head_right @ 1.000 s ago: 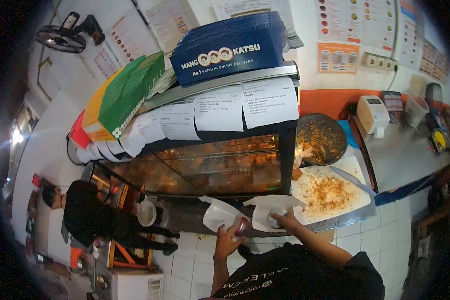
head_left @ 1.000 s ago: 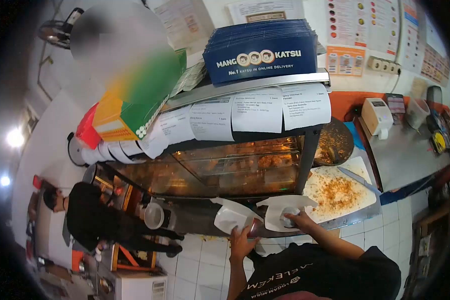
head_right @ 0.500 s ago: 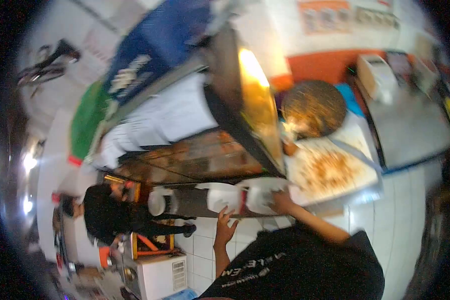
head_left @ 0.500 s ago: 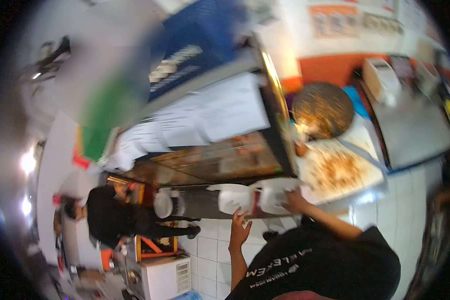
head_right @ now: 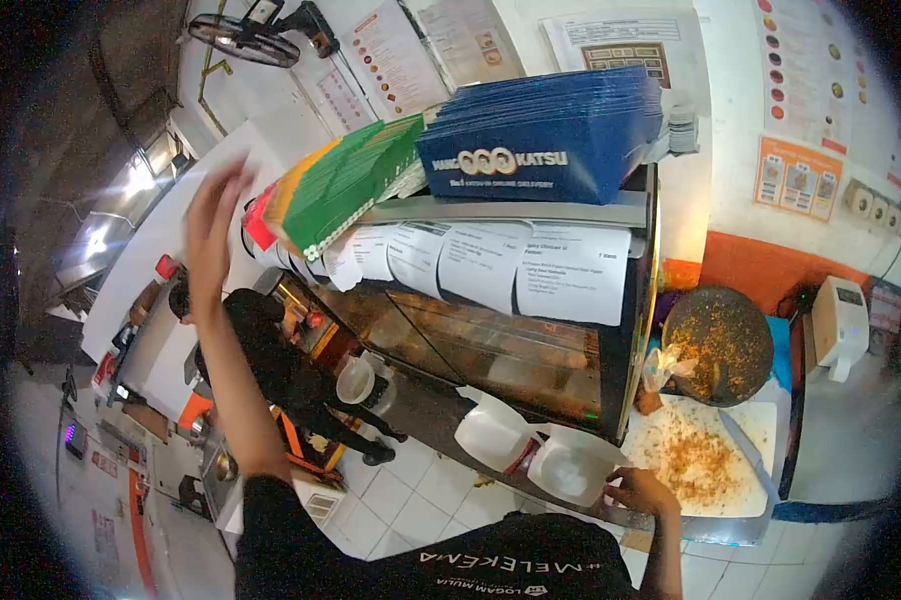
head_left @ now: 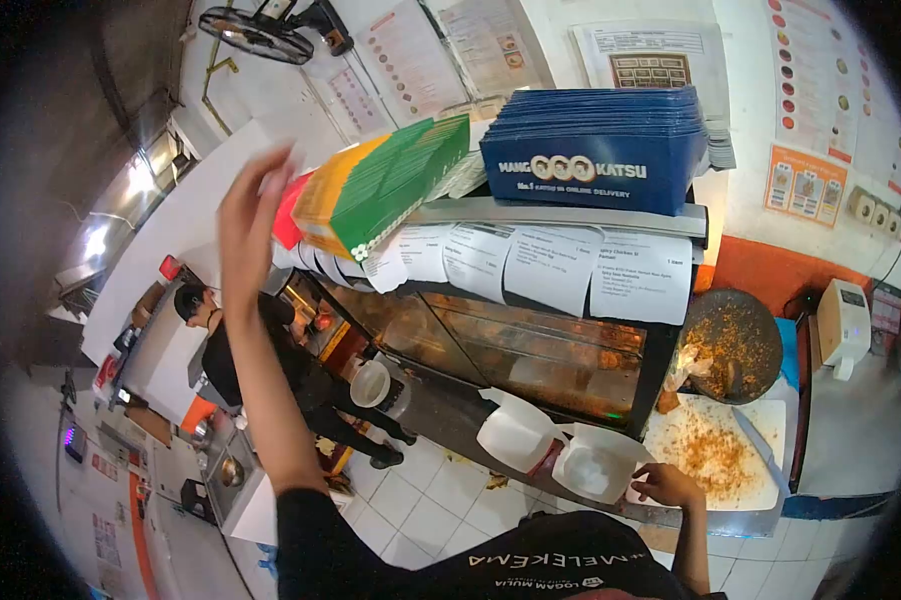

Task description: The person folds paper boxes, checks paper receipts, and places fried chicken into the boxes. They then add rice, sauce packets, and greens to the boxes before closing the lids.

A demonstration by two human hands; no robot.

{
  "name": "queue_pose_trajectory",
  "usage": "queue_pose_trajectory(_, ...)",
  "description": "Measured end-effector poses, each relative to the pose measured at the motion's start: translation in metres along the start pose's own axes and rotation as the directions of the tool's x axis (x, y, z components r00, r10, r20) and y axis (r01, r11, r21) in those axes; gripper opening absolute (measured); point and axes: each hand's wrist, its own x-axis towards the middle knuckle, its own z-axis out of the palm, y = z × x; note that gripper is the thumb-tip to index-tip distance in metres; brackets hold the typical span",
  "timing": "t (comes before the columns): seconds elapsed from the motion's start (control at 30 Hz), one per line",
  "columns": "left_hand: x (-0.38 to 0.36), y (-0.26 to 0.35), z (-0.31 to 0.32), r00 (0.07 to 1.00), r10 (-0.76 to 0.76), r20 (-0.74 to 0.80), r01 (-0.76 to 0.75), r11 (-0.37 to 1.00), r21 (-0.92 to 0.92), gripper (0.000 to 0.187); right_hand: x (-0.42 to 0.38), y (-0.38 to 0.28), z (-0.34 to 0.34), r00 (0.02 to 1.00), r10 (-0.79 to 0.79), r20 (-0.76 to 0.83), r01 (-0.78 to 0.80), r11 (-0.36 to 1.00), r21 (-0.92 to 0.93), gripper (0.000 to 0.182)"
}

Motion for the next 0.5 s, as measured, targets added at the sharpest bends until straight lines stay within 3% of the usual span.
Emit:
queue_pose_trajectory(0.07, 0.060, -0.044, 0.020, 0.979, 0.116, 0.166, -0.108, 0.993, -0.054, 0.040, -0.004, -0.008, 0.008, 0.998, 0.055, -0.026, -0.055, 0.998, -0.022, 0.036)
queue_pose_trajectory(0.13, 0.098, -0.111, 0.034, 0.848, 0.000, 0.529, 0.090, 0.985, -0.145, 0.041, -0.007, 0.001, 0.027, 0.984, -0.059, -0.166, 0.035, 0.989, -0.144, 0.037)
queue_pose_trajectory(0.17, 0.099, -0.107, 0.037, 0.845, 0.010, 0.535, 0.089, 0.983, -0.159, 0.041, -0.018, -0.001, 0.031, 0.984, -0.046, -0.175, 0.022, 0.990, -0.136, 0.037)
queue_pose_trajectory(0.23, 0.113, -0.091, 0.035, 0.588, -0.381, 0.713, 0.465, 0.881, 0.087, 0.040, -0.033, -0.010, 0.043, 0.963, 0.019, -0.269, 0.027, 0.986, 0.166, 0.040)
queue_pose_trajectory(0.3, 0.127, -0.124, 0.032, 0.542, -0.335, 0.771, 0.497, 0.867, 0.027, 0.038, -0.035, 0.015, 0.063, 0.930, 0.118, -0.348, -0.043, 0.975, 0.216, 0.041)
queue_pose_trajectory(0.37, 0.136, -0.140, 0.034, 0.446, -0.136, 0.885, 0.493, 0.862, -0.116, 0.037, -0.042, 0.035, 0.080, 0.889, 0.148, -0.433, -0.093, 0.985, 0.145, 0.037)
queue_pose_trajectory(0.5, 0.151, -0.159, 0.042, 0.438, -0.051, 0.897, 0.448, 0.878, -0.169, 0.036, -0.055, 0.068, 0.103, 0.825, 0.265, -0.498, -0.145, 0.953, 0.266, 0.039)
